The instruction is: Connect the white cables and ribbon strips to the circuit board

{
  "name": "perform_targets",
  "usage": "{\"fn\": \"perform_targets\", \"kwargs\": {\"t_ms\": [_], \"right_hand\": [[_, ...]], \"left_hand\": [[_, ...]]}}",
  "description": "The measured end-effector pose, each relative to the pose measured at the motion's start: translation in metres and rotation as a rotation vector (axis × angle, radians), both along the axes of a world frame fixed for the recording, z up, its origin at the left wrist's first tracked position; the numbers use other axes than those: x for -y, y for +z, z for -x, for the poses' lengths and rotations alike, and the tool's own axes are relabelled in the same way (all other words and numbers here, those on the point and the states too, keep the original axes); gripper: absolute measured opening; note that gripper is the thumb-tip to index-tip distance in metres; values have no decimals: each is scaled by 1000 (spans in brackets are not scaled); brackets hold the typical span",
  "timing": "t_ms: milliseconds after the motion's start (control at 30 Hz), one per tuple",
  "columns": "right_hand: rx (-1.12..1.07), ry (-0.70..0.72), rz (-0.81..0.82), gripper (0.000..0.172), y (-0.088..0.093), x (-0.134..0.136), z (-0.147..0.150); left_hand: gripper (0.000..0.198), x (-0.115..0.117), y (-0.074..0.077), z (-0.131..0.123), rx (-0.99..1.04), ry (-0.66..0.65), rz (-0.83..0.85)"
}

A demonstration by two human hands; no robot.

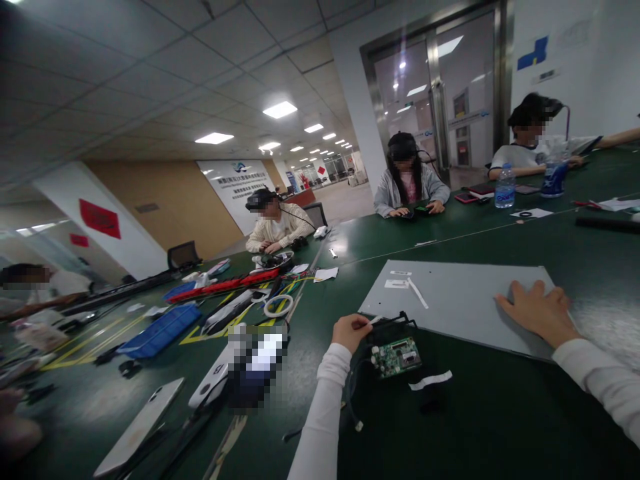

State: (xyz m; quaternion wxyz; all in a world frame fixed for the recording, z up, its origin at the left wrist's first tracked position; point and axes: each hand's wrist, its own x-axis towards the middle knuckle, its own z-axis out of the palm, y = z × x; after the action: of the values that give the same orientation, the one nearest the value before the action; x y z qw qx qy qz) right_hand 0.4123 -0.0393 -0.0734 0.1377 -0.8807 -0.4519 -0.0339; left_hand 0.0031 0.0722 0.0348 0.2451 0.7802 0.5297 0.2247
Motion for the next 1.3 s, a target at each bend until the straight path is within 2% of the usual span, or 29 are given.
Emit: {"fn": "perform_targets", "kwargs": {"t_ms": [167,433,633,833,1000,1100,1167,1300], "right_hand": [[24,82,90,67,9,3,22],[80,259,-15,63,12,15,87],[51,307,-37,64,19,24,126],[-59,321,-69,52,27,25,131],[-367,623,-178,38,61,10,152],[-524,726,-212,38,77,-10,173],[-598,732,-215,38,78,-23,183],[-621,750,-219,36,68,-35,188]], "left_hand": [[12,0,6,6,71,10,66],[13,10,6,-12,175,-6,191],[11,8,-7,-29,49,10,133],[7,10,-10,-34,-89,16,36],[9,12,-14,-34,-76,-9,29],[11,10,-18,-34,-59,-31,44],[9,9,-20,-33,-52,-36,51],[5,7,-23,-33,-17,-63,28]]}}
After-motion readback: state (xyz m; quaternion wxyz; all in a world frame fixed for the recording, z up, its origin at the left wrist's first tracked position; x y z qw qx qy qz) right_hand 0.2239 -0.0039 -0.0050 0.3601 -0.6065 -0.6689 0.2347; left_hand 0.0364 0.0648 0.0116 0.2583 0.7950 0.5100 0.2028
